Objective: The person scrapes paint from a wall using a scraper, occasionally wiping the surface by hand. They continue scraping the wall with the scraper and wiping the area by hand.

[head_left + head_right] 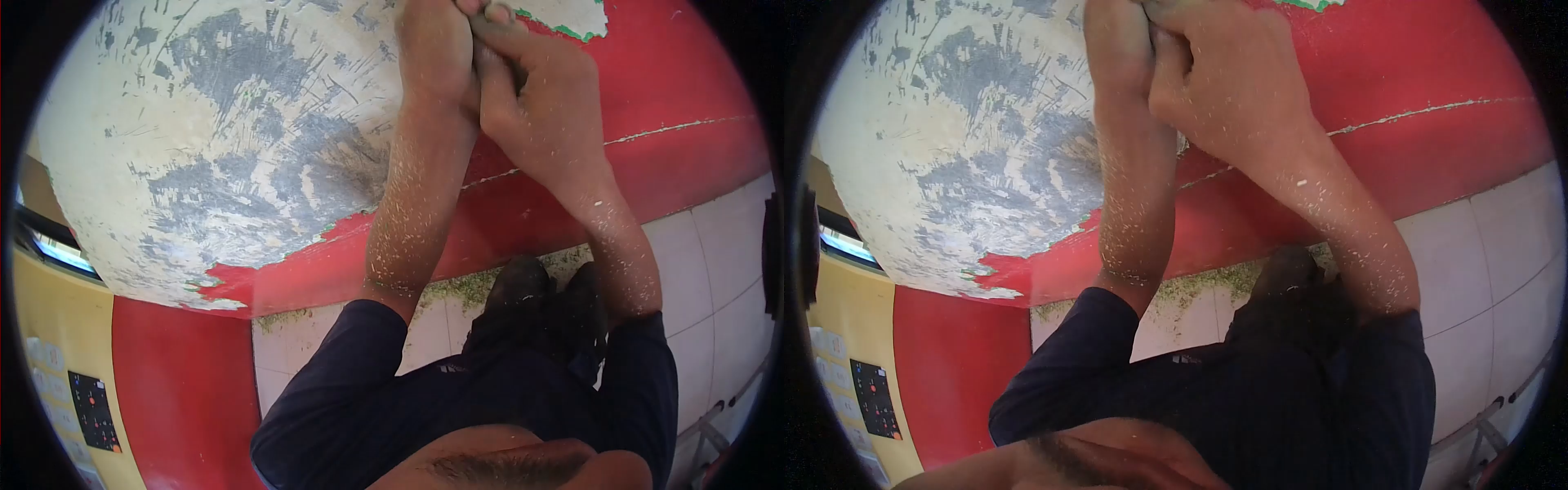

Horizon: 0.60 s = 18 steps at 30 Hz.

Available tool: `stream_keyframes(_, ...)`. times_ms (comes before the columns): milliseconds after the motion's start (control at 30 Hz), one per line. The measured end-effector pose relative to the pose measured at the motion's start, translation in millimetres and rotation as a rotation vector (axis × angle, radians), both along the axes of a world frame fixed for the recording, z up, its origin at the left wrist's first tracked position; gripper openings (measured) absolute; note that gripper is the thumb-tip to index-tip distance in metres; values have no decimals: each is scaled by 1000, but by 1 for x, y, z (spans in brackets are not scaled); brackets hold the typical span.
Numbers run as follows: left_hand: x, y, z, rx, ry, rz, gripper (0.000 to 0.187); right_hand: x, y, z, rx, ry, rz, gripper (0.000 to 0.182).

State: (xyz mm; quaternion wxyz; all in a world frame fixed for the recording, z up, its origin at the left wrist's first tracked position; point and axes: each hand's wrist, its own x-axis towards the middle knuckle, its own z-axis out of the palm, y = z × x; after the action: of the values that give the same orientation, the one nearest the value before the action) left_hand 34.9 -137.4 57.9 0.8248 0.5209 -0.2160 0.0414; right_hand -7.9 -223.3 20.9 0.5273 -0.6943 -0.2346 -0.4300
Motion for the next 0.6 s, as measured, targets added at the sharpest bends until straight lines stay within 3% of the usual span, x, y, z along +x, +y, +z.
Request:
stream_keyframes(33, 2, 10, -13, 146, -127, 43, 42, -8, 0, -6, 13, 28, 17, 18)
stream_keyframes(100, -11, 3, -42, -35, 117, -76, 43, -16, 2, -41, 28, 66, 39, 19)
stream_keyframes(133, -20, -2, -46, -18, 233, 32, 43, -12, 3, -49, 40, 39, 79, 20)
stream_keyframes(167, -16, -3, -44, -17, 171, 26, 44, -9, -1, -53, 19, 35, 60, 20)
stream_keyframes(267, -7, -1, -15, 74, -49, 46, 44, -4, 0, -22, -27, 28, 21, 18)
stream_keyframes(367, -6, 5, -15, 41, -23, 14, 44, -9, 5, -18, 14, -3, 44, 14)
stream_keyframes(500, -15, -1, -30, -105, 162, 16, 41, -10, -5, -30, -39, 158, 151, 13)
stream_keyframes(600, -18, 0, -9, -77, 39, 67, 41, -8, 2, -7, 28, 109, 117, 11)
